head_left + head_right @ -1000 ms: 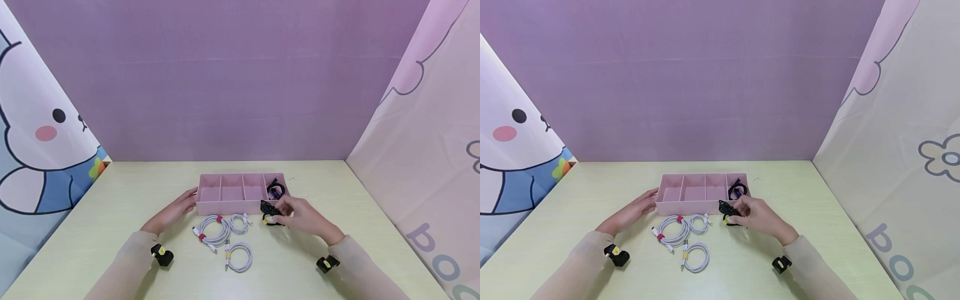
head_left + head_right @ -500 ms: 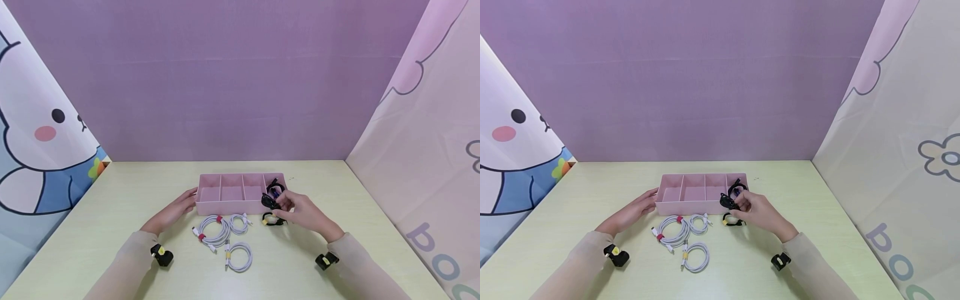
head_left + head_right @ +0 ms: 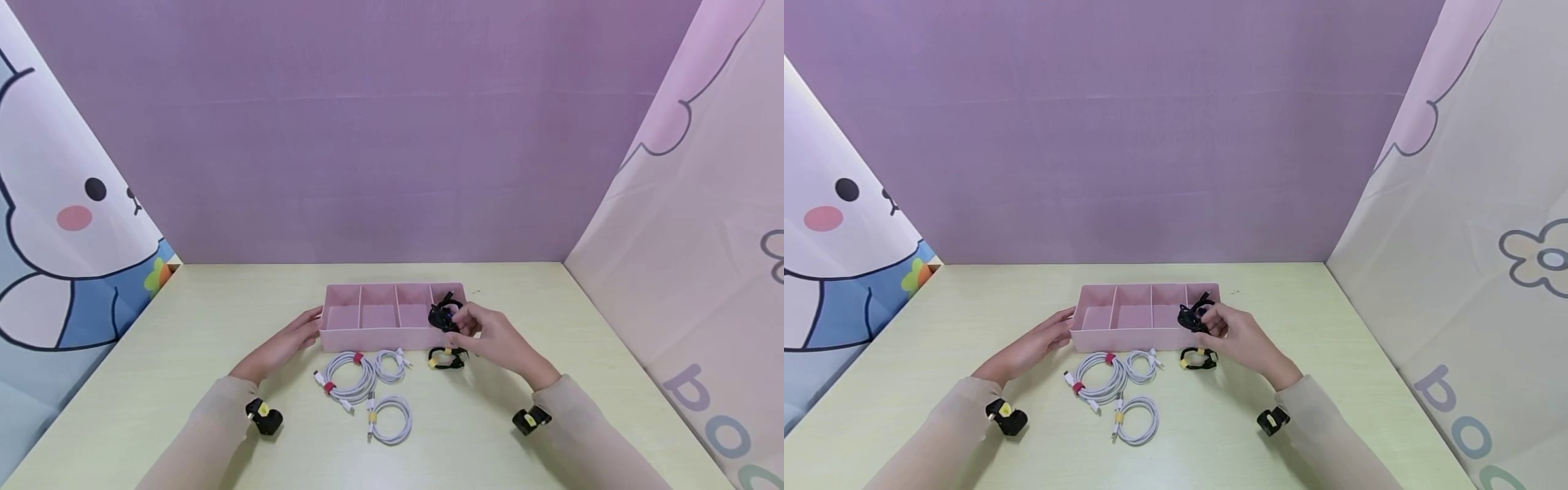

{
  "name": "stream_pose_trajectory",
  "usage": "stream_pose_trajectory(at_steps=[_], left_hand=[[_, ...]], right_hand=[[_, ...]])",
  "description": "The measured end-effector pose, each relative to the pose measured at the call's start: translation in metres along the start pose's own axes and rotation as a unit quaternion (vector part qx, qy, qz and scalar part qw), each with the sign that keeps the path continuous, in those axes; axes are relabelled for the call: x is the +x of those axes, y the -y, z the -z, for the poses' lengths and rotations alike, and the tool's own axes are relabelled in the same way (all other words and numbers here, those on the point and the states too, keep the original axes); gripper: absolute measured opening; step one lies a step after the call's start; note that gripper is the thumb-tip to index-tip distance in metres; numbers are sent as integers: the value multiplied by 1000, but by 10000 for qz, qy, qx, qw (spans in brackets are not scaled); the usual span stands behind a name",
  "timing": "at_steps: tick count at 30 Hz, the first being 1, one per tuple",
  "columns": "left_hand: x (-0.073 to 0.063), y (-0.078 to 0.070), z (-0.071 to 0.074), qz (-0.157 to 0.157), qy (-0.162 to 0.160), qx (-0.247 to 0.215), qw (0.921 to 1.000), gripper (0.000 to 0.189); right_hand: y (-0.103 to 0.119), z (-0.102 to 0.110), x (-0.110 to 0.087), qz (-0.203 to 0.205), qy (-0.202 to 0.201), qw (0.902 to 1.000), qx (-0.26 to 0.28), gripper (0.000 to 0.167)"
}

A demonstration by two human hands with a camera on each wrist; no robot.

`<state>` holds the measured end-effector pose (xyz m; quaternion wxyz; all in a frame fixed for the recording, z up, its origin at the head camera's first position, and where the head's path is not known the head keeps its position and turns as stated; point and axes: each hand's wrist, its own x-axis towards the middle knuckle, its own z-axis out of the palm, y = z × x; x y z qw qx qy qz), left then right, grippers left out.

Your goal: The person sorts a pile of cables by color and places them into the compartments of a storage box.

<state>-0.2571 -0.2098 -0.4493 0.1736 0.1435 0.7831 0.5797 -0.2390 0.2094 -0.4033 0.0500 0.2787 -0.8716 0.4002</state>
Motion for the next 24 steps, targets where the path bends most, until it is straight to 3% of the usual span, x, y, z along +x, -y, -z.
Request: stream_pose_trajectory(at_steps=[9, 24], left_hand=[[-2, -1, 0, 7, 12, 7, 10000, 61], [-1, 1, 0, -7, 3, -40, 10000, 62]], right_hand=[[0, 3, 3, -77, -96, 9999, 16, 22], [1, 6, 16, -609, -453, 9971, -101, 25]])
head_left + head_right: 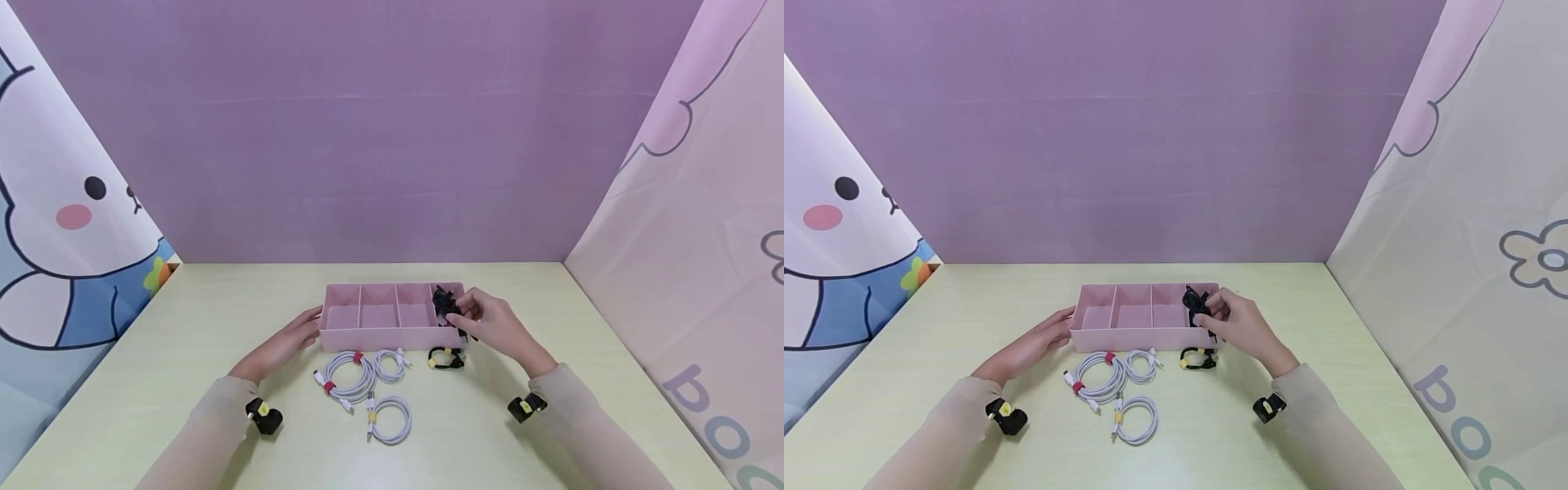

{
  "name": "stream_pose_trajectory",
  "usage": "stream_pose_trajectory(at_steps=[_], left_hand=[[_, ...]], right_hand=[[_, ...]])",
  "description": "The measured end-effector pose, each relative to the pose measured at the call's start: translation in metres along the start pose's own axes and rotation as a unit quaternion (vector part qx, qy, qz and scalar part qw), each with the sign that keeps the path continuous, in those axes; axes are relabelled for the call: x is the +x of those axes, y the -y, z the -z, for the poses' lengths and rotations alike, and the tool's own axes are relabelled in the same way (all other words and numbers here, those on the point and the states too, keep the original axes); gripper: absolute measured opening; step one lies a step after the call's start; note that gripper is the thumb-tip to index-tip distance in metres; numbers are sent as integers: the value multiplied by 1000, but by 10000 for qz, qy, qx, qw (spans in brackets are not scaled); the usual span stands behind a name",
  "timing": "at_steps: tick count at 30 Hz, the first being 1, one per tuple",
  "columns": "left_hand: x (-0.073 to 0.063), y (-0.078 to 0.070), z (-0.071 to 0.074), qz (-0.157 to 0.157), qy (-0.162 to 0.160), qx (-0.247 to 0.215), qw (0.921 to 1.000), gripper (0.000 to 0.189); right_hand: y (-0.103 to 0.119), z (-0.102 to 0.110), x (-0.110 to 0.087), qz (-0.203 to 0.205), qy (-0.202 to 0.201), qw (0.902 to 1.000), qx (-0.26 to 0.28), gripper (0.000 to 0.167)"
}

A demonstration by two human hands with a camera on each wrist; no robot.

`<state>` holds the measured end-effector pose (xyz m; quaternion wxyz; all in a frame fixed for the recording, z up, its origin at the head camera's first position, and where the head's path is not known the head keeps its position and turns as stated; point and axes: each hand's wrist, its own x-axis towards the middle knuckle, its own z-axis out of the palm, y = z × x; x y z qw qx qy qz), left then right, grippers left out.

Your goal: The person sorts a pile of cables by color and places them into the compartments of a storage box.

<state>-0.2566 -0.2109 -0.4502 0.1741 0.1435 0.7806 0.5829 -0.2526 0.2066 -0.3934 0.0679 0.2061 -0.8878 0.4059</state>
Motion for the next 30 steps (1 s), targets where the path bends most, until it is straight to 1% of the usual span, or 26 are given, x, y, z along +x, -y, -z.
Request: stream_pose_trajectory(at_steps=[9, 17, 21, 30], left_hand=[[1, -1, 0, -16, 11, -42, 10000, 62], [1, -1, 0, -33, 18, -33, 10000, 61], [1, -1, 0, -48, 19, -41, 10000, 60], [1, -1, 0, -48, 34, -56, 10000, 61]], right_hand=[[0, 4, 5, -142, -156, 9998, 44, 25], [0, 6, 9, -171, -264, 9995, -32, 27], [0, 7, 13, -179, -295, 9994, 12, 28], [0, 7, 18, -347, -427, 9984, 126, 24]])
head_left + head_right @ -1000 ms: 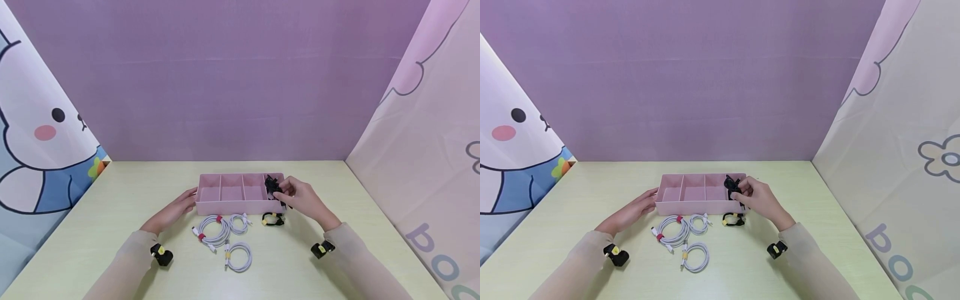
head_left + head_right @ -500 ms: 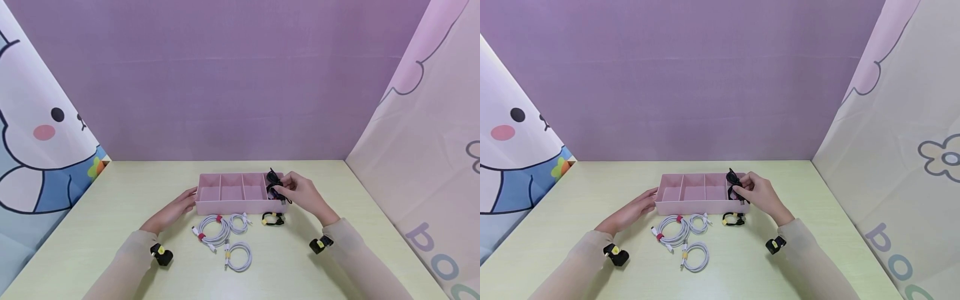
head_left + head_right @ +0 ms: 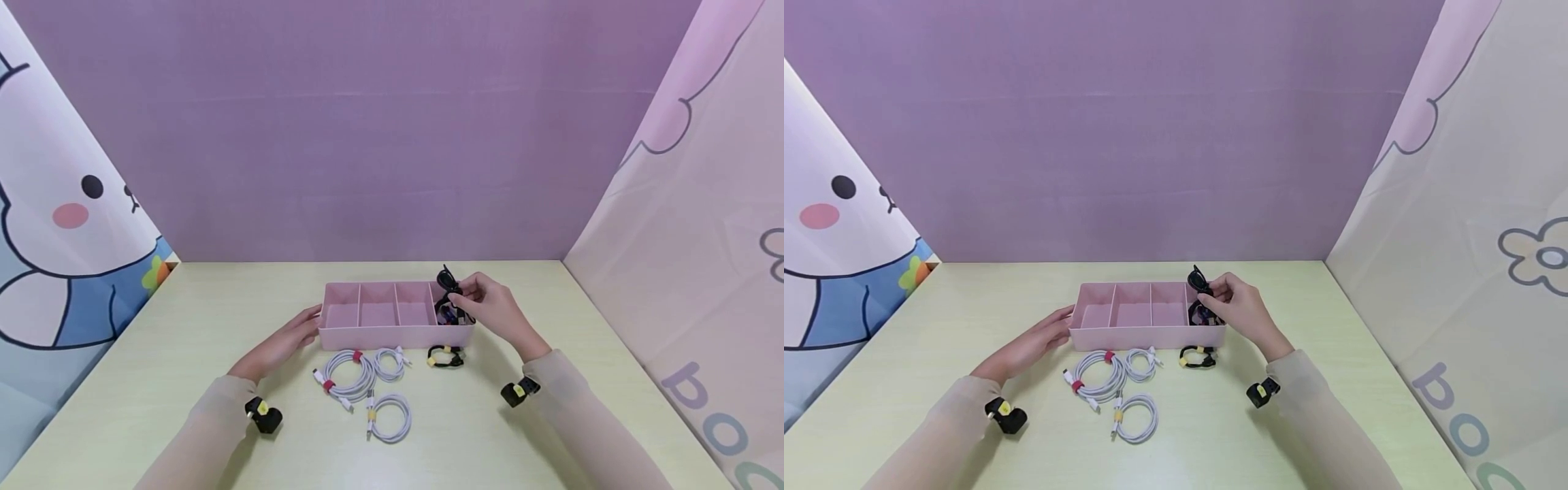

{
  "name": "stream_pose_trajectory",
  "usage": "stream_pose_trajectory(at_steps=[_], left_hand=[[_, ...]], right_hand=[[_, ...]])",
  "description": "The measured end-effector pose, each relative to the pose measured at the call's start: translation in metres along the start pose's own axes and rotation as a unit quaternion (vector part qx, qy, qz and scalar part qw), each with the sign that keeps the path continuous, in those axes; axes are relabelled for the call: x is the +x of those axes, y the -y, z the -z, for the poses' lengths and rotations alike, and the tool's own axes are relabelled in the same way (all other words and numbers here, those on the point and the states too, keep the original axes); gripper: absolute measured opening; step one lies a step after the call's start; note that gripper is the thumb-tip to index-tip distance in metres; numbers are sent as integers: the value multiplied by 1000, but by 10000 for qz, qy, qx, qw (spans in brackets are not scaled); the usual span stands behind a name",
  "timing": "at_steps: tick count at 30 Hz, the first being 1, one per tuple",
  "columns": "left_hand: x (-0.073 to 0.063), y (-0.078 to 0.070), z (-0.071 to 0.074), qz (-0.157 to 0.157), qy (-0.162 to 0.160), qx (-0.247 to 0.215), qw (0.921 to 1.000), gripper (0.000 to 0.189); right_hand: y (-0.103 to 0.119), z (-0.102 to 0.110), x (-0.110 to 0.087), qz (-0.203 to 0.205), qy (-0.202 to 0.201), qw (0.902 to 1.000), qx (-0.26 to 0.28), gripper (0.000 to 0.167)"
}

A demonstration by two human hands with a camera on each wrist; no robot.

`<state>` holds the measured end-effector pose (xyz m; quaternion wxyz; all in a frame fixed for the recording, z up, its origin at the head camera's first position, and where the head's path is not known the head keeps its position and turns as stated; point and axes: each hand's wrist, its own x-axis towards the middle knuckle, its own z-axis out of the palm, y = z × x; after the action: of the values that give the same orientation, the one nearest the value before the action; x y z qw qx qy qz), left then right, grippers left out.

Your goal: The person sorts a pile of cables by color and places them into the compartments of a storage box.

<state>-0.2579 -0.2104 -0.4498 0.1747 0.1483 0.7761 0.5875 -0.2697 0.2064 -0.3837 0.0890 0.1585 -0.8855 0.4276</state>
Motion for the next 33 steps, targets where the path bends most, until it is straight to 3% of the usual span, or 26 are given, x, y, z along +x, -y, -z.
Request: stream_pose_trajectory(at_steps=[33], left_hand=[[-1, -2, -1, -7, -11, 7, 10000, 58]], right_hand=[[-13, -10, 12, -311, -152, 9994, -59, 26]])
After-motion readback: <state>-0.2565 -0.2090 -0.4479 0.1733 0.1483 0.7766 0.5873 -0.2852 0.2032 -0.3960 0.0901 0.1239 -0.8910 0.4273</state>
